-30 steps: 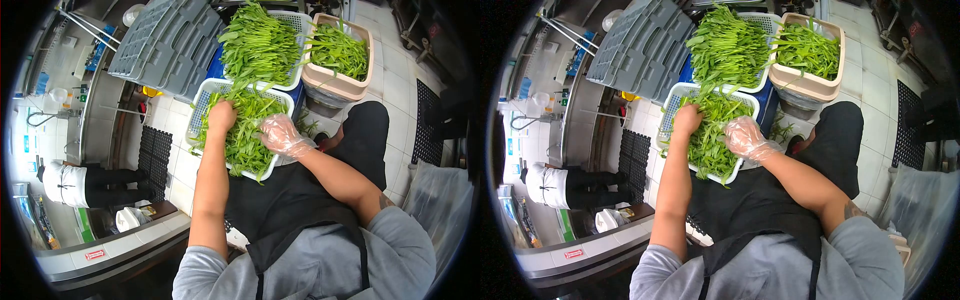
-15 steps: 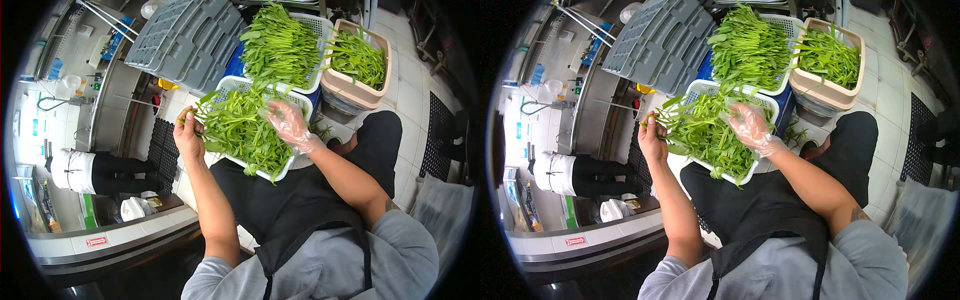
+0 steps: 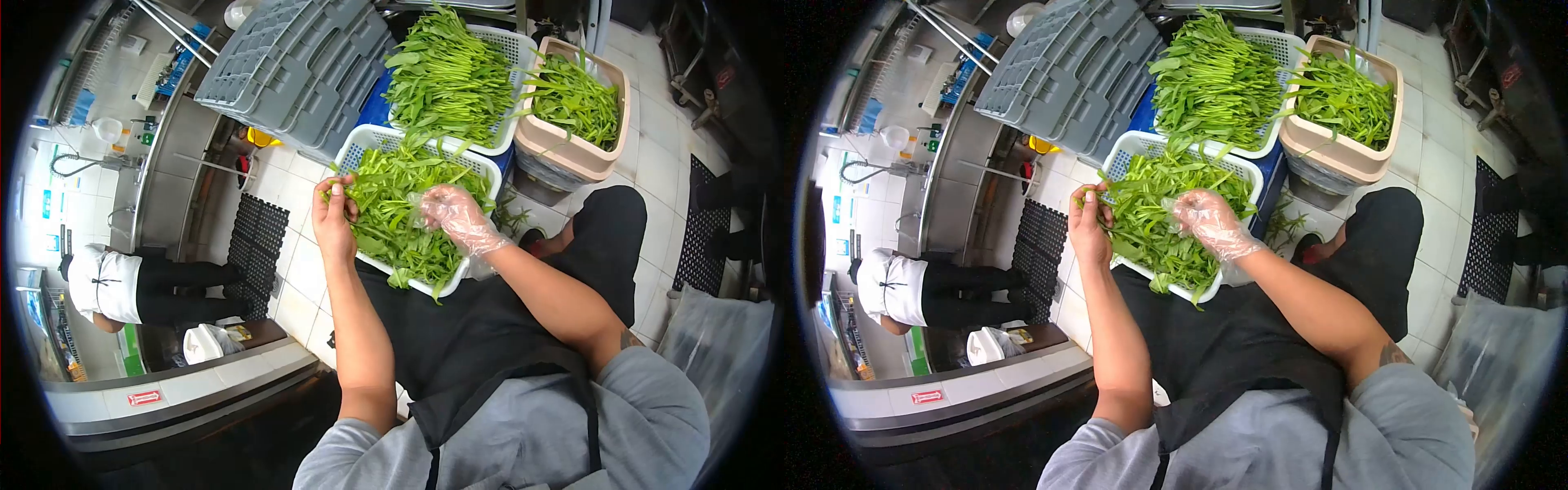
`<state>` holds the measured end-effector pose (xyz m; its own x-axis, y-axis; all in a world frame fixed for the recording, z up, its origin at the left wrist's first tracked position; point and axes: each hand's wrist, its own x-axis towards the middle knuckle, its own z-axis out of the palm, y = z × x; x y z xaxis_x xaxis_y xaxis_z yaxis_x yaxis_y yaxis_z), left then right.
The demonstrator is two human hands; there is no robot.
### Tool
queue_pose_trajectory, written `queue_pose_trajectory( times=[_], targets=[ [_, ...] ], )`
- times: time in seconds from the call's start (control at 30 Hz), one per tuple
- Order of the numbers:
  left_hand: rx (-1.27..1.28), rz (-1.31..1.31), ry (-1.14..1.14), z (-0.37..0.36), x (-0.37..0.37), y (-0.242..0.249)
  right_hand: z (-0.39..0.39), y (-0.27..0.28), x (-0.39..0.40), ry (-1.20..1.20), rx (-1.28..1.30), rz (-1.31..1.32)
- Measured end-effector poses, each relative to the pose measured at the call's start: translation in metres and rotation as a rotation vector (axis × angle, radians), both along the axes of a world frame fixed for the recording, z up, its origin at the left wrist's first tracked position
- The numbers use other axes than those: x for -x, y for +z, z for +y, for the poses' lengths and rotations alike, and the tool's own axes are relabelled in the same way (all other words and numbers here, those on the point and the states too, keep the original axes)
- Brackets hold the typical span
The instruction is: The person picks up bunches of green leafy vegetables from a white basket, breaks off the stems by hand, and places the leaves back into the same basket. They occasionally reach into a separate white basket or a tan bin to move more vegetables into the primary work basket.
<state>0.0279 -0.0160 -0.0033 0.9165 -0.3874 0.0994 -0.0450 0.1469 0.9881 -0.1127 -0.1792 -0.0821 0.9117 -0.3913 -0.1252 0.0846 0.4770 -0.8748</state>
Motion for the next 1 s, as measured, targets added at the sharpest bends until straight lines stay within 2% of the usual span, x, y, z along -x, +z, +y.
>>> queue_pose_trajectory(
  times=[0.1, 0.2, 0.23, 0.27, 0.37, 0.47, 0.5, 0.6, 0.67, 0.73, 0.83, 0.9, 0.97, 1.0],
  targets=[
    [-0.088, 0.054, -0.087, -0.004, 0.002, -0.002, -0.010, -0.006, 0.003, 0.037, 0.044, 0.006],
    [-0.371, -0.114, -0.049, -0.013, 0.001, -0.009, -0.015, 0.002, 0.006, 0.037, 0.102, 0.040],
    [-0.351, -0.134, -0.054, -0.017, 0.007, -0.008, -0.015, 0.009, 0.007, 0.023, 0.136, 0.061],
    [-0.438, -0.174, -0.066, -0.019, 0.007, -0.009, -0.016, 0.013, 0.008, 0.008, 0.169, 0.082],
    [-0.691, -0.294, -0.062, -0.024, 0.007, -0.015, -0.016, 0.007, 0.008, -0.007, 0.125, 0.018],
    [-0.730, -0.368, -0.018, -0.020, -0.001, -0.024, -0.019, 0.000, 0.008, 0.006, 0.128, 0.014],
    [-0.661, -0.294, 0.057, -0.019, 0.003, -0.018, -0.023, -0.006, 0.008, 0.019, 0.148, 0.015],
    [-0.440, -0.648, 0.221, 0.000, -0.011, -0.006, -0.035, -0.018, 0.011, 0.048, 0.220, 0.073],
    [-0.659, -0.880, 0.423, 0.005, -0.001, 0.030, -0.040, -0.010, 0.016, 0.067, 0.288, 0.179],
    [-0.651, -1.094, 0.463, 0.008, 0.005, 0.058, -0.042, -0.012, 0.017, 0.076, 0.339, 0.188],
    [-0.893, -1.252, 0.398, 0.000, 0.023, 0.089, -0.043, -0.010, 0.018, 0.075, 0.454, 0.144],
    [-0.985, -1.173, 0.239, -0.008, 0.032, 0.090, -0.044, -0.002, 0.022, 0.100, 0.521, 0.157],
    [-1.080, -1.116, 0.108, -0.014, 0.032, 0.084, -0.047, 0.003, 0.024, 0.086, 0.680, 0.060],
    [-1.043, -1.039, 0.083, -0.017, 0.031, 0.075, -0.048, 0.004, 0.025, 0.077, 0.759, 0.012]
  ],
)
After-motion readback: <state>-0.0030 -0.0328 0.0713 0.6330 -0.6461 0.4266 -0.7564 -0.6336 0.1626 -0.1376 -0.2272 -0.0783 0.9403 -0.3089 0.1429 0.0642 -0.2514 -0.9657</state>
